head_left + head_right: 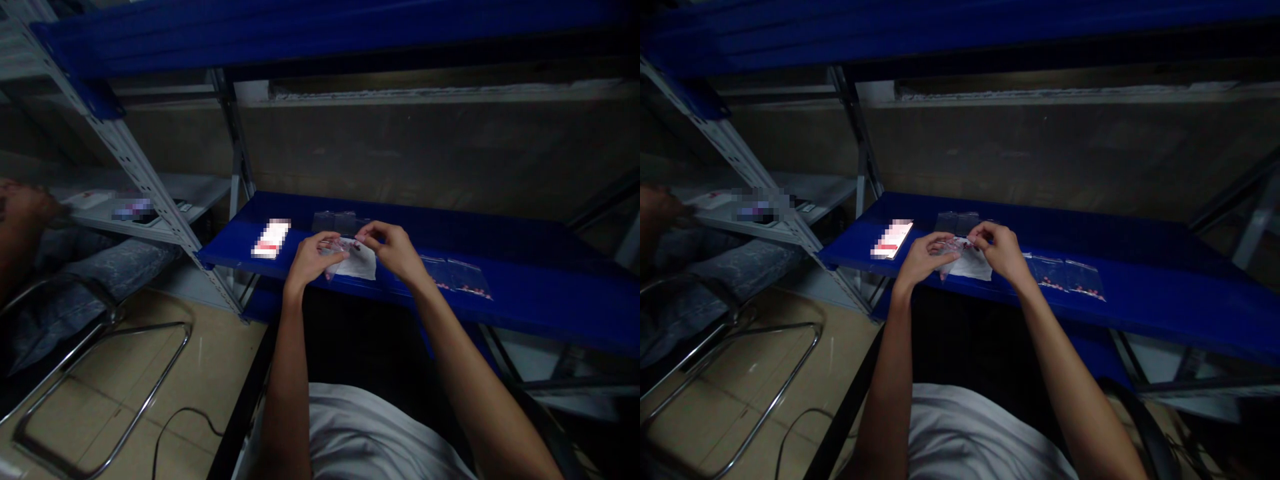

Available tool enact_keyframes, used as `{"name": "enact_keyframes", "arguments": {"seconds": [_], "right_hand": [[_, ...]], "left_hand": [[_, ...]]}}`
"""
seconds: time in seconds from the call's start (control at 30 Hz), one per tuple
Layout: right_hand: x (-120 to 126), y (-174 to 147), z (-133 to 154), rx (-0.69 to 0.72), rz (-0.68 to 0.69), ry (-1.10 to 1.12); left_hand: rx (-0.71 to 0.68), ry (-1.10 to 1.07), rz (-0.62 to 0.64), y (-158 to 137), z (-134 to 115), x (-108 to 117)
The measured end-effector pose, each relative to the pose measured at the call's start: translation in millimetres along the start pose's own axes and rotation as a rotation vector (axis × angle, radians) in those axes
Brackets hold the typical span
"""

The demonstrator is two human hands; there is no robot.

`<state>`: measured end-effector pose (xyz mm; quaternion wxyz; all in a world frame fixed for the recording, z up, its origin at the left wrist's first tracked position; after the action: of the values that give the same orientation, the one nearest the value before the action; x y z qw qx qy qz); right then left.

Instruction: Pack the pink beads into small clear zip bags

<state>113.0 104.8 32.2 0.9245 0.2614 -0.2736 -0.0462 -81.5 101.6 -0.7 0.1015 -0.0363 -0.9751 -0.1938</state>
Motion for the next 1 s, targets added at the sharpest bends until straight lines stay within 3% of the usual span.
{"name": "enact_keyframes", "arguments": {"seconds": [0.17, 0.37, 0.57, 0.8, 1.0], "right_hand": [[-8.6, 1.1, 16.8, 0.025, 0.137, -0.026], [-11.4, -14.7, 15.7, -0.067, 0.039, 0.093], [-25.0, -39.3, 22.0, -0.100, 0.129, 0.224], [-19.8, -36.0, 15.8, -0.133, 0.020, 0.187], [-9.5, -38.9, 12.3, -0.191, -0.099, 0.265]], "left_hand": [[-0.031, -0.018, 0.034, 0.1, -3.3, -4.2], [-0.015, -0.008, 0.016, 2.1, -0.2, -1.9], [0.011, -0.071, 0.004, 2.5, -0.1, -7.1], [0.105, -0.281, -0.043, 5.8, 4.2, -8.1], [0.139, -0.312, -0.077, 6.6, 8.7, -8.8]]}}
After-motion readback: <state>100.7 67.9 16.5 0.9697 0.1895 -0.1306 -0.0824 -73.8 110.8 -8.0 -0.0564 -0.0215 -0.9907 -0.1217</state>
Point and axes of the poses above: each hand's wrist, its own y-axis towards the middle knuckle, its own x-axis out of the back of the hand, z = x × y, the point moved 6 cm from there along y, towards the middle knuckle, and after that the axes turned 7 degrees about -z, right-handed, at the moved point
